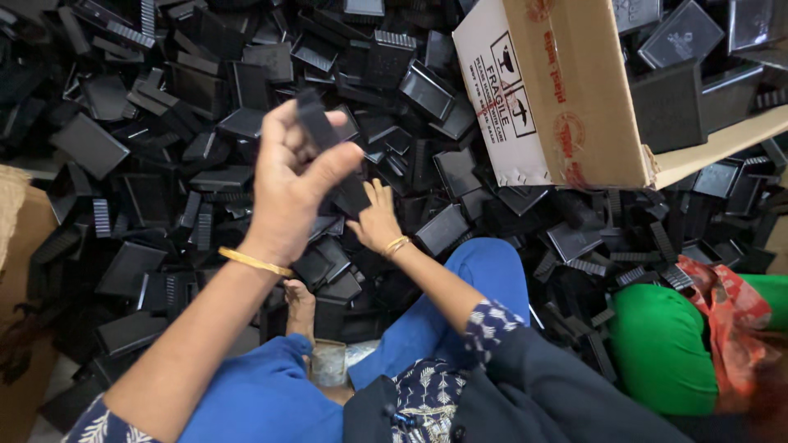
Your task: The person sits cross-legged on the floor and repeatedly picks up small black plastic components from a large pile. They turn each component over in their hands, inspect it, and place it back into the pile. A cardboard box labeled 'FRAGILE' is visible nearby.
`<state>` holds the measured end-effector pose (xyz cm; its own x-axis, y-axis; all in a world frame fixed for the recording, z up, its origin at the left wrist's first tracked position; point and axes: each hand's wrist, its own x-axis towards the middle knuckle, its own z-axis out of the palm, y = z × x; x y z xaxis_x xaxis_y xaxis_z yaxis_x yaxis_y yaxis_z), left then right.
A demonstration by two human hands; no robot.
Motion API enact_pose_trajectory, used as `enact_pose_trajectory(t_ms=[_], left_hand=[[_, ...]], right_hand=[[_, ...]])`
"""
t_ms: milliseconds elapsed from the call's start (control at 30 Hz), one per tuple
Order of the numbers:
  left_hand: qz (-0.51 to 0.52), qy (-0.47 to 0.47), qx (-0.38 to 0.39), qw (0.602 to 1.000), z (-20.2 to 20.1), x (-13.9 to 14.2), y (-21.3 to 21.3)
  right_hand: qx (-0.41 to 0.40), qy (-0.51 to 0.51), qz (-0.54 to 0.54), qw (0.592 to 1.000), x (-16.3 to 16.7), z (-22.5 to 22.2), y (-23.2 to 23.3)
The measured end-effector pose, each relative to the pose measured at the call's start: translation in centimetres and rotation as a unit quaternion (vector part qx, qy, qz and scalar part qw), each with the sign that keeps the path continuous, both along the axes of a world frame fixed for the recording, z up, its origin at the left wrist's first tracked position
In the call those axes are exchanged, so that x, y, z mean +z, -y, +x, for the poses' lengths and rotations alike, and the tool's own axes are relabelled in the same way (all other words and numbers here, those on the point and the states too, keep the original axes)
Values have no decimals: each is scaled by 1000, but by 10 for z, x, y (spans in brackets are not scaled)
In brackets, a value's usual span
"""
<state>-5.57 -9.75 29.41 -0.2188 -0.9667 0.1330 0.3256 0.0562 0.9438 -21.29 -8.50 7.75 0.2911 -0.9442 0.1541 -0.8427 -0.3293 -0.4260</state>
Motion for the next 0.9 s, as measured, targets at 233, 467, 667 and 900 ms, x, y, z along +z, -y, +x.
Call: enact_pose_trajectory(t_ms=[233, 467, 667, 900], left_hand=[[-243, 274, 53, 929, 3, 9, -8], [-256, 305, -43, 916, 7, 16, -9], [-337, 374, -142, 853, -3, 21, -11], [-291, 319, -194, 881, 1, 23, -13]], right_hand=[[0, -62, -51, 997, -21, -8, -6], [-30, 372, 121, 920, 63, -32, -29], [128, 664, 112, 728, 131, -76, -60], [127, 563, -56, 815, 128, -92, -66]])
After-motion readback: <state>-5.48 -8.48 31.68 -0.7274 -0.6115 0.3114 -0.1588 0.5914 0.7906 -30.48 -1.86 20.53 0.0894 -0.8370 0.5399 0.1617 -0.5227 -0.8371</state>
